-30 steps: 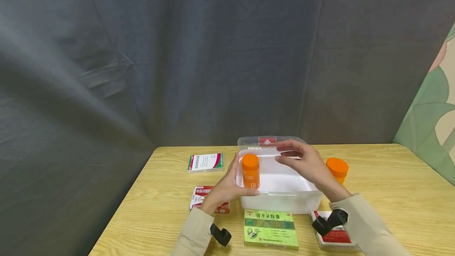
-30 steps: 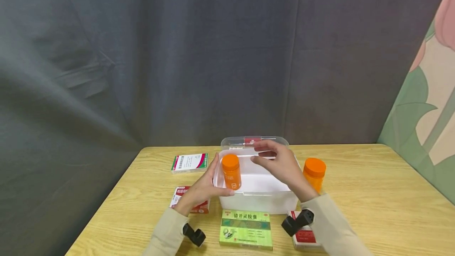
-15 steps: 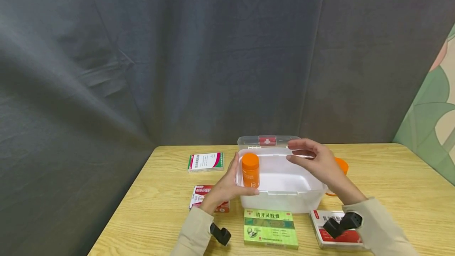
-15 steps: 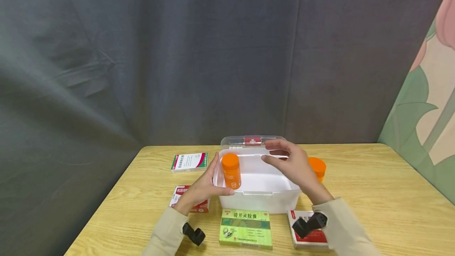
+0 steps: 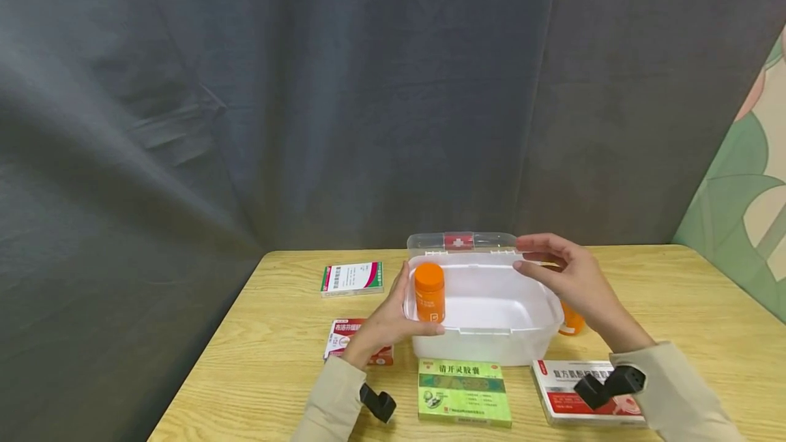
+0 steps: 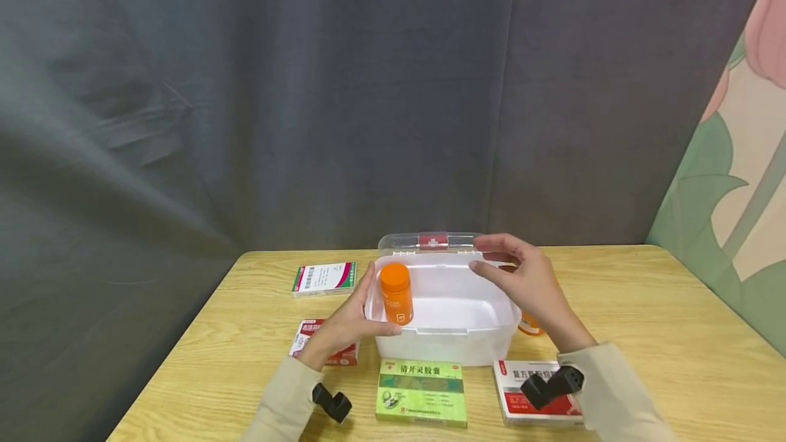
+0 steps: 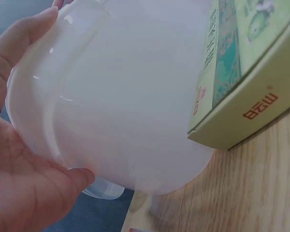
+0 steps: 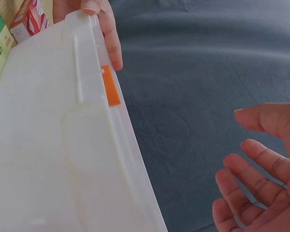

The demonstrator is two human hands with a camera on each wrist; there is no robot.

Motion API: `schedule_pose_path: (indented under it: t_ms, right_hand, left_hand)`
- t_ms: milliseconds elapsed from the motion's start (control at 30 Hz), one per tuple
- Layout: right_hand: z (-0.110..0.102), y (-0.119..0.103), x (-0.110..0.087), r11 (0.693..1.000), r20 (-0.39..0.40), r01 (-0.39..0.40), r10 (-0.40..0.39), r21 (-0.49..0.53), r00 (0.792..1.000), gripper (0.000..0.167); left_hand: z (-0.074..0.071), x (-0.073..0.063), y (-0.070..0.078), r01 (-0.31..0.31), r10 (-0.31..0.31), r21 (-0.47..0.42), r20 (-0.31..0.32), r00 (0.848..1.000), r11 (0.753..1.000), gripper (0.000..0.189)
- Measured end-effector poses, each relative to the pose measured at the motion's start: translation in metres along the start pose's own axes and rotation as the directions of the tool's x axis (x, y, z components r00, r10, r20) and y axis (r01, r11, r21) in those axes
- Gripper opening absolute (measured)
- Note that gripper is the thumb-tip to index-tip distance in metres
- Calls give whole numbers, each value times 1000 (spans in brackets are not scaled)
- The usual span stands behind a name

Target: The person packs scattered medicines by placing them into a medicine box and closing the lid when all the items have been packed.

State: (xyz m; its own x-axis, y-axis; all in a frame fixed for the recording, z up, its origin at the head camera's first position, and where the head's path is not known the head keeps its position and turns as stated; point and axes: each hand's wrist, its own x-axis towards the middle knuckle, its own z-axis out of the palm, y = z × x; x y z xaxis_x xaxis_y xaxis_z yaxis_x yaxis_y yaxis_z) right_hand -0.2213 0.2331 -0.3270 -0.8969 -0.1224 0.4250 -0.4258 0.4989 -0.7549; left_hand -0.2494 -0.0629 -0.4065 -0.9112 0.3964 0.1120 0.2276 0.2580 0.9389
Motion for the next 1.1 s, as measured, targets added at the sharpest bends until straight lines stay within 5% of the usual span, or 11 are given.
schedule_pose_path:
  t_ms: [1100]
  right_hand:
    - [-34,46,-17,999,-129,-29,31,19,991,44]
  left_hand:
    - [-1,0,1,-2,2,-14,2,1000,1000,124]
